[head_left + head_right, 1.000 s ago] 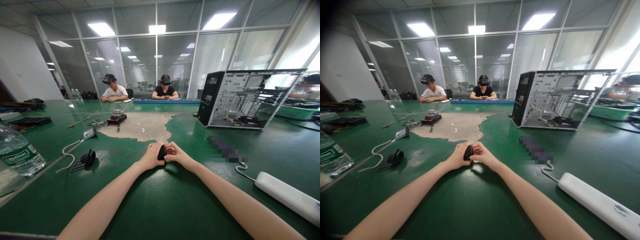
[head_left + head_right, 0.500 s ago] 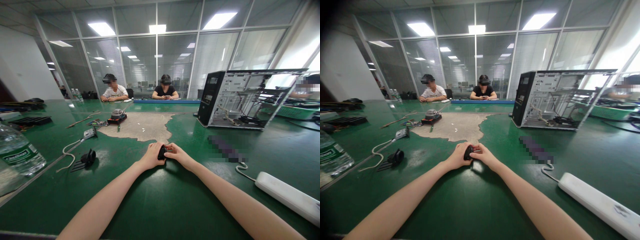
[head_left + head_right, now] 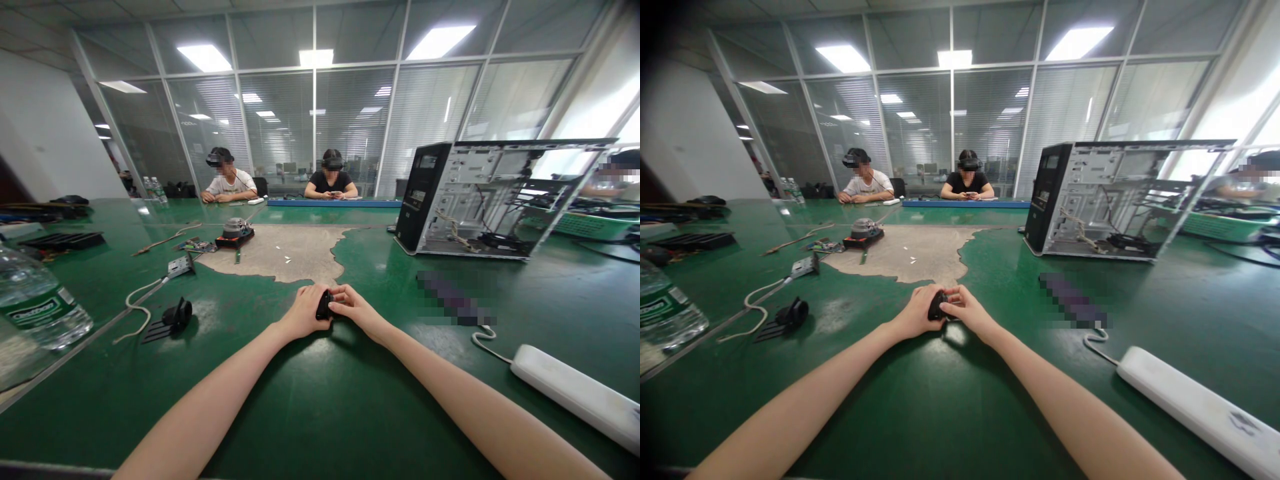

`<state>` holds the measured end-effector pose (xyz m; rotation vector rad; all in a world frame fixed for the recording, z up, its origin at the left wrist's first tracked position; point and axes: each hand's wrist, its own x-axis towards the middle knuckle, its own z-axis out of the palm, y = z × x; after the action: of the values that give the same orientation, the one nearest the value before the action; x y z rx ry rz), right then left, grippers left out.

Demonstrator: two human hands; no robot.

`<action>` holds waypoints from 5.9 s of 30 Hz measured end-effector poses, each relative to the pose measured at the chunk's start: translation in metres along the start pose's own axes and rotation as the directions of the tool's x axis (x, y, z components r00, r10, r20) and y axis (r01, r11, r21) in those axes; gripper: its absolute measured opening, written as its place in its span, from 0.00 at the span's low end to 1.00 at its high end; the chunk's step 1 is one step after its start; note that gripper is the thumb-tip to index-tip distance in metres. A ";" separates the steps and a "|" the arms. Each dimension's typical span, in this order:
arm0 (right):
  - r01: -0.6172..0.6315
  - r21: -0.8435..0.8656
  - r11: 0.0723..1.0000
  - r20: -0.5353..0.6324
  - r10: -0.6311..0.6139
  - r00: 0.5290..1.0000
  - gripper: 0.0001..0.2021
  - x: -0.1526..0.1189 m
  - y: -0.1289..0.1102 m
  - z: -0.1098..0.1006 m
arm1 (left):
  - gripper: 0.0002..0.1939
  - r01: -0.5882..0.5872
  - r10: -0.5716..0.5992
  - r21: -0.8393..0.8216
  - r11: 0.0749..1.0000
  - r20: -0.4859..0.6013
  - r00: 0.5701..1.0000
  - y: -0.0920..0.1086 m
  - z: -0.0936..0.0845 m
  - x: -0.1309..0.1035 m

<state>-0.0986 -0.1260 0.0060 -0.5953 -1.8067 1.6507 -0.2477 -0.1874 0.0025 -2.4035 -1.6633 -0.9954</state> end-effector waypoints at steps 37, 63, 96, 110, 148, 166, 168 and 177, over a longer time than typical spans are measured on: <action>0.017 -0.003 1.000 -0.018 -0.017 1.000 0.15 -0.001 -0.002 0.001 | 0.28 0.027 -0.027 0.009 1.000 0.017 0.999 0.002 -0.002 0.000; 0.016 -0.004 1.000 0.071 -0.016 0.997 0.17 -0.002 -0.004 -0.003 | 0.28 0.036 -0.036 0.019 0.999 0.022 0.999 0.002 -0.002 0.000; 0.021 -0.023 1.000 -0.039 -0.021 0.999 0.13 -0.001 0.000 0.001 | 0.30 0.015 -0.015 0.006 1.000 0.013 1.000 -0.001 -0.001 -0.001; 0.048 0.063 0.997 0.021 -0.050 0.999 0.11 -0.002 -0.005 0.000 | 0.31 0.025 -0.025 0.016 1.000 0.018 1.000 -0.003 0.001 -0.001; 0.055 0.049 0.997 0.053 -0.058 0.997 0.13 -0.004 -0.003 -0.003 | 0.29 0.025 -0.025 0.014 1.000 0.016 1.000 -0.001 0.001 -0.001; 0.051 0.024 0.998 0.049 -0.052 0.997 0.14 -0.004 -0.003 -0.003 | 0.30 0.023 -0.023 0.023 0.999 0.006 1.000 -0.001 0.000 0.000; 0.051 0.036 0.998 0.021 -0.051 0.998 0.12 -0.003 -0.003 -0.001 | 0.29 0.016 -0.016 0.023 1.000 -0.002 1.000 -0.001 0.000 -0.001; 0.029 0.030 0.999 -0.044 -0.028 0.999 0.17 -0.002 0.002 -0.002 | 0.29 0.033 -0.033 0.013 0.999 0.020 0.999 0.002 -0.003 0.000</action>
<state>-0.0957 -0.1257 0.0043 -0.5855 -1.7481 1.6309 -0.2477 -0.1896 0.0050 -2.3935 -1.7162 -0.9654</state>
